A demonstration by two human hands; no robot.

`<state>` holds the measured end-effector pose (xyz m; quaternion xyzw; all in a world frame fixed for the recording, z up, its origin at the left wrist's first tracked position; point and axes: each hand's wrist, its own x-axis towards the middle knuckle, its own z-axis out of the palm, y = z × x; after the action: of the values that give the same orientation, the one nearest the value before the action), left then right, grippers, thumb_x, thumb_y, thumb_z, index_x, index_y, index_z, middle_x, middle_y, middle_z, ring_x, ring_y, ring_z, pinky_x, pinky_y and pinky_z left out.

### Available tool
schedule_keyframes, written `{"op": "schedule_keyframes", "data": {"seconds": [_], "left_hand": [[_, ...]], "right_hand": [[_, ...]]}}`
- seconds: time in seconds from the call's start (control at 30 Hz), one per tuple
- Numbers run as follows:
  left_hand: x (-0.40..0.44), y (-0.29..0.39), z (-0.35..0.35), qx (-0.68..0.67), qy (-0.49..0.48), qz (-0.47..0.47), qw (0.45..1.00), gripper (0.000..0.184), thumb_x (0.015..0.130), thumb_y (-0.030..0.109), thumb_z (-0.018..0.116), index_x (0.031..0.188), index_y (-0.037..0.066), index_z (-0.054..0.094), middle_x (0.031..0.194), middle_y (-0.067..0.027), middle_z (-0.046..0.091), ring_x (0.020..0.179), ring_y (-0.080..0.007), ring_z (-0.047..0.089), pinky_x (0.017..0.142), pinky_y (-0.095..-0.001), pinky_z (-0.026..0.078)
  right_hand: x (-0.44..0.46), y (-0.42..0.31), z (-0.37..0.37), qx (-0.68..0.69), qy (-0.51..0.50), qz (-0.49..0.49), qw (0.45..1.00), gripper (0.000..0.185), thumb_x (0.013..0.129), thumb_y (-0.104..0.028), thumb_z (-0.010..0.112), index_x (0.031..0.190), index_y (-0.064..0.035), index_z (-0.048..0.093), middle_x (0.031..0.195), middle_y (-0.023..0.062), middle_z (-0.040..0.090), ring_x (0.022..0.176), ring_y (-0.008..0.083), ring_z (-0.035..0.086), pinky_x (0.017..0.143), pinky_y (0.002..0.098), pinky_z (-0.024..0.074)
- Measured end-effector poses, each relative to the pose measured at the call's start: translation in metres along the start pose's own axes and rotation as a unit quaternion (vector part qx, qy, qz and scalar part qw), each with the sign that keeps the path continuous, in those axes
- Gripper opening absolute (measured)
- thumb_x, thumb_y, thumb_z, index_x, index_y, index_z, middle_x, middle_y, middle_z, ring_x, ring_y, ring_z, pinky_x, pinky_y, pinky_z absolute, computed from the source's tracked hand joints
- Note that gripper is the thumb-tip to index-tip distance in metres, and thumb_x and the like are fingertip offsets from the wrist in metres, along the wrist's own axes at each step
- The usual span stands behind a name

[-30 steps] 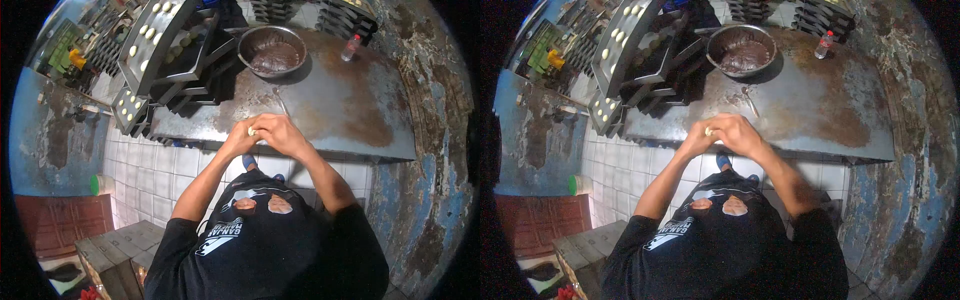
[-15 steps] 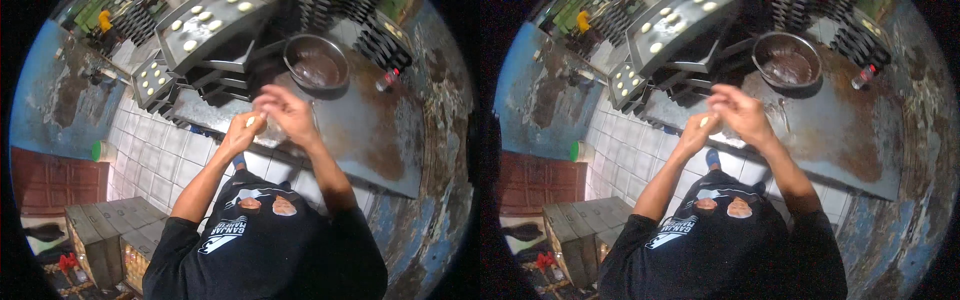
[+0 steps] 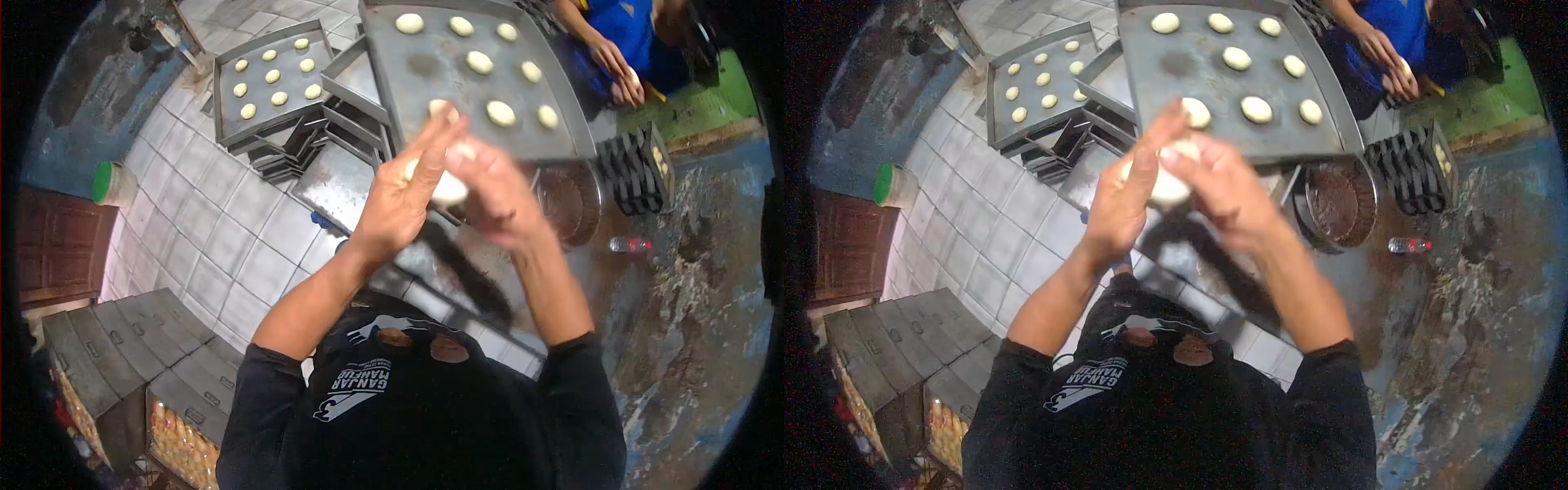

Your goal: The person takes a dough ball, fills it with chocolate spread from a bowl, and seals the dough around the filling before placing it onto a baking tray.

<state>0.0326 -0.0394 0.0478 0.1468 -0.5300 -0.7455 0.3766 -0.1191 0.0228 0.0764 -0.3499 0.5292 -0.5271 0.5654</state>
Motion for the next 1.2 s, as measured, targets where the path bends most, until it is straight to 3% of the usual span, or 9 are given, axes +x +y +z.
{"op": "schedule_keyframes", "data": {"seconds": [0.17, 0.23, 0.33, 0.6, 0.7, 0.77, 0.83, 1.0, 1.2], "left_hand": [[0.033, -0.007, -0.101, 0.102, 0.091, 0.160, 0.978, 0.078, 0.097, 0.016, 0.067, 0.161, 0.007, 0.024, 0.161, -0.0176, 0.036, 0.135, -0.0293, 0.051, 0.107, -0.0384, 0.044], [0.025, -0.020, -0.139, 0.089, 0.152, 0.098, 0.980, 0.072, 0.098, 0.012, 0.063, 0.160, 0.006, 0.028, 0.157, -0.0176, 0.042, 0.125, -0.0244, 0.059, 0.102, -0.0346, 0.048], [-0.010, -0.038, -0.211, 0.104, 0.255, -0.028, 0.961, 0.061, 0.102, 0.006, 0.053, 0.159, 0.006, 0.031, 0.150, -0.0180, 0.050, 0.116, -0.0199, 0.062, 0.097, -0.0329, 0.050], [-0.078, -0.066, -0.268, 0.170, 0.343, -0.074, 0.921, 0.056, 0.104, 0.016, 0.053, 0.157, 0.007, 0.037, 0.143, -0.0170, 0.058, 0.111, -0.0208, 0.064, 0.095, -0.0341, 0.051], [-0.053, -0.055, -0.246, 0.138, 0.297, -0.057, 0.943, 0.054, 0.104, 0.010, 0.051, 0.156, 0.004, 0.037, 0.143, -0.0174, 0.056, 0.110, -0.0202, 0.064, 0.095, -0.0334, 0.051], [-0.052, -0.050, -0.234, 0.138, 0.290, -0.036, 0.946, 0.054, 0.105, 0.010, 0.052, 0.156, 0.004, 0.037, 0.143, -0.0175, 0.056, 0.109, -0.0199, 0.064, 0.095, -0.0334, 0.051], [-0.052, -0.060, -0.236, 0.166, 0.272, -0.021, 0.948, 0.053, 0.105, 0.014, 0.053, 0.155, 0.002, 0.038, 0.142, -0.0173, 0.056, 0.108, -0.0193, 0.064, 0.096, -0.0345, 0.051], [-0.058, -0.043, -0.235, 0.125, 0.299, -0.058, 0.944, 0.055, 0.101, 0.006, 0.057, 0.155, 0.006, 0.042, 0.140, -0.0121, 0.060, 0.103, -0.0112, 0.061, 0.091, -0.0264, 0.049], [-0.066, -0.044, -0.263, 0.123, 0.321, -0.123, 0.931, 0.054, 0.102, 0.005, 0.055, 0.154, 0.003, 0.042, 0.140, -0.0131, 0.059, 0.108, -0.0122, 0.060, 0.098, -0.0282, 0.047]], "right_hand": [[0.176, -0.020, -0.051, -0.411, 0.224, -0.211, 0.858, 0.043, 0.099, -0.032, 0.066, 0.120, 0.0050, 0.061, 0.101, 0.0101, 0.071, 0.091, 0.0198, 0.068, 0.083, 0.0353, 0.0552], [0.227, 0.013, -0.090, -0.660, 0.127, -0.260, 0.694, 0.050, 0.101, -0.035, 0.061, 0.127, 0.0077, 0.057, 0.122, 0.0217, 0.065, 0.114, 0.0338, 0.062, 0.102, 0.0434, 0.0480], [0.260, 0.014, -0.097, -0.715, 0.006, -0.235, 0.659, 0.050, 0.104, -0.033, 0.053, 0.135, 0.0063, 0.053, 0.144, 0.0285, 0.050, 0.136, 0.0422, 0.046, 0.116, 0.0462, 0.0358], [0.264, 0.033, -0.086, -0.676, -0.007, -0.274, 0.684, 0.054, 0.107, -0.031, 0.047, 0.145, 0.0074, 0.044, 0.159, 0.0251, 0.035, 0.149, 0.0402, 0.031, 0.124, 0.0451, 0.0235], [0.271, -0.006, -0.084, -0.451, -0.084, -0.048, 0.887, 0.066, 0.108, -0.047, 0.038, 0.152, 0.0026, 0.039, 0.162, 0.0240, 0.030, 0.152, 0.0393, 0.025, 0.125, 0.0416, 0.0201], [0.269, 0.006, -0.079, -0.468, -0.087, -0.067, 0.877, 0.075, 0.107, -0.057, 0.027, 0.156, -0.0006, 0.034, 0.165, 0.0200, 0.027, 0.154, 0.0349, 0.022, 0.125, 0.0405, 0.0176], [0.277, 0.039, -0.084, -0.689, -0.046, -0.258, 0.676, 0.077, 0.107, -0.060, 0.022, 0.158, -0.0029, 0.032, 0.165, 0.0167, 0.029, 0.154, 0.0309, 0.022, 0.125, 0.0412, 0.0177], [0.295, -0.068, -0.080, -0.370, -0.088, -0.061, 0.923, 0.077, 0.106, -0.061, 0.032, 0.151, 0.0006, 0.044, 0.156, 0.0161, 0.046, 0.146, 0.0289, 0.040, 0.121, 0.0406, 0.0268], [0.391, 0.022, -0.105, -0.627, 0.052, -0.238, 0.740, 0.059, 0.108, -0.044, 0.040, 0.147, -0.0001, 0.049, 0.157, 0.0248, 0.040, 0.148, 0.0366, 0.036, 0.121, 0.0406, 0.0275]]}}
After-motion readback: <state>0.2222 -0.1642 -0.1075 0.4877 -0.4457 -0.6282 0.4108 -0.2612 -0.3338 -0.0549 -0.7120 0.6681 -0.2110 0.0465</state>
